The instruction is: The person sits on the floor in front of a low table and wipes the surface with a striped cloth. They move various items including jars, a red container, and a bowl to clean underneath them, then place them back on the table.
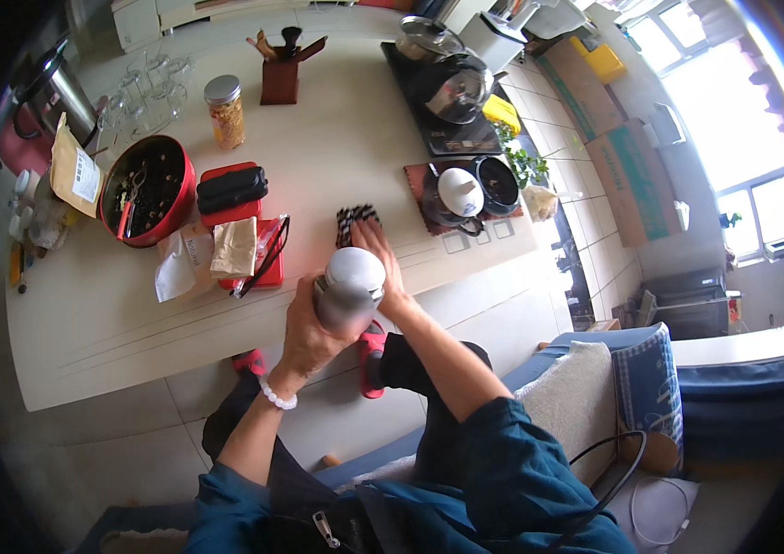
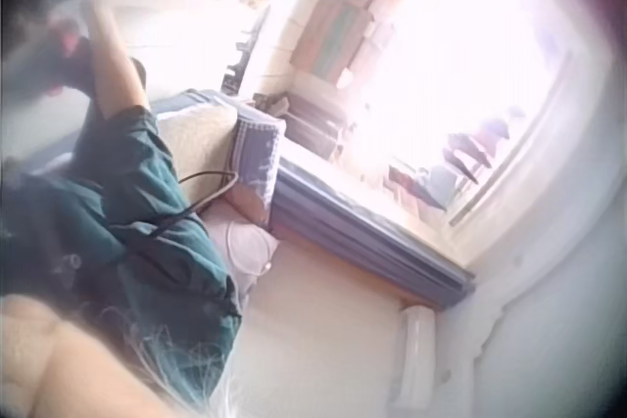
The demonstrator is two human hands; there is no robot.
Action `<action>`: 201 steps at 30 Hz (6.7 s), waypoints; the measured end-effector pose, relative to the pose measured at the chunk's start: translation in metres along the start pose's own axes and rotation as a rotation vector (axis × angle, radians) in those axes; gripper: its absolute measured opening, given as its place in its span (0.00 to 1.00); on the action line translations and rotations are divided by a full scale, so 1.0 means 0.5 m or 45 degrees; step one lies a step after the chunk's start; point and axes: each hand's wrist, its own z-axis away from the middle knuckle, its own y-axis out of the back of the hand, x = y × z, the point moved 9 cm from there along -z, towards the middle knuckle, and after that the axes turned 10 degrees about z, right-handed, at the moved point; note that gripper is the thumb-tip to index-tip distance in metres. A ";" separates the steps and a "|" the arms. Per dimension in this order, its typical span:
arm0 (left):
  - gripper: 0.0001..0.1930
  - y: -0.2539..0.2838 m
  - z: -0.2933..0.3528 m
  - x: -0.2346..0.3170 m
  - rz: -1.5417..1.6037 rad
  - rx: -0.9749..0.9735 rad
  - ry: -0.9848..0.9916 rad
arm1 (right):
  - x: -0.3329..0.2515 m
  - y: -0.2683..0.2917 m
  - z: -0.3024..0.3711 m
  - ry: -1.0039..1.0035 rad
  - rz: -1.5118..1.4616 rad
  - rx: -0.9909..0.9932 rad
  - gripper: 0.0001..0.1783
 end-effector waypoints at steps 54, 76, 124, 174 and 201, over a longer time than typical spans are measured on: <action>0.34 -0.101 0.547 0.268 0.229 0.186 0.243 | -0.266 0.338 0.491 -1.232 -2.298 -0.586 0.21; 0.37 -0.087 0.573 0.254 0.456 0.212 0.328 | -0.258 0.190 0.550 -1.483 -2.478 -0.607 0.18; 0.42 -0.016 0.527 0.257 0.886 0.137 0.354 | -0.312 0.306 0.416 -0.316 -1.660 -0.829 0.27; 0.32 -0.116 0.467 0.355 -0.631 -0.054 0.293 | -0.405 0.535 0.354 0.325 -0.518 -0.326 0.19; 0.30 -0.105 0.485 0.355 -1.002 0.532 -0.130 | -0.360 0.385 0.490 -0.695 -1.410 0.036 0.18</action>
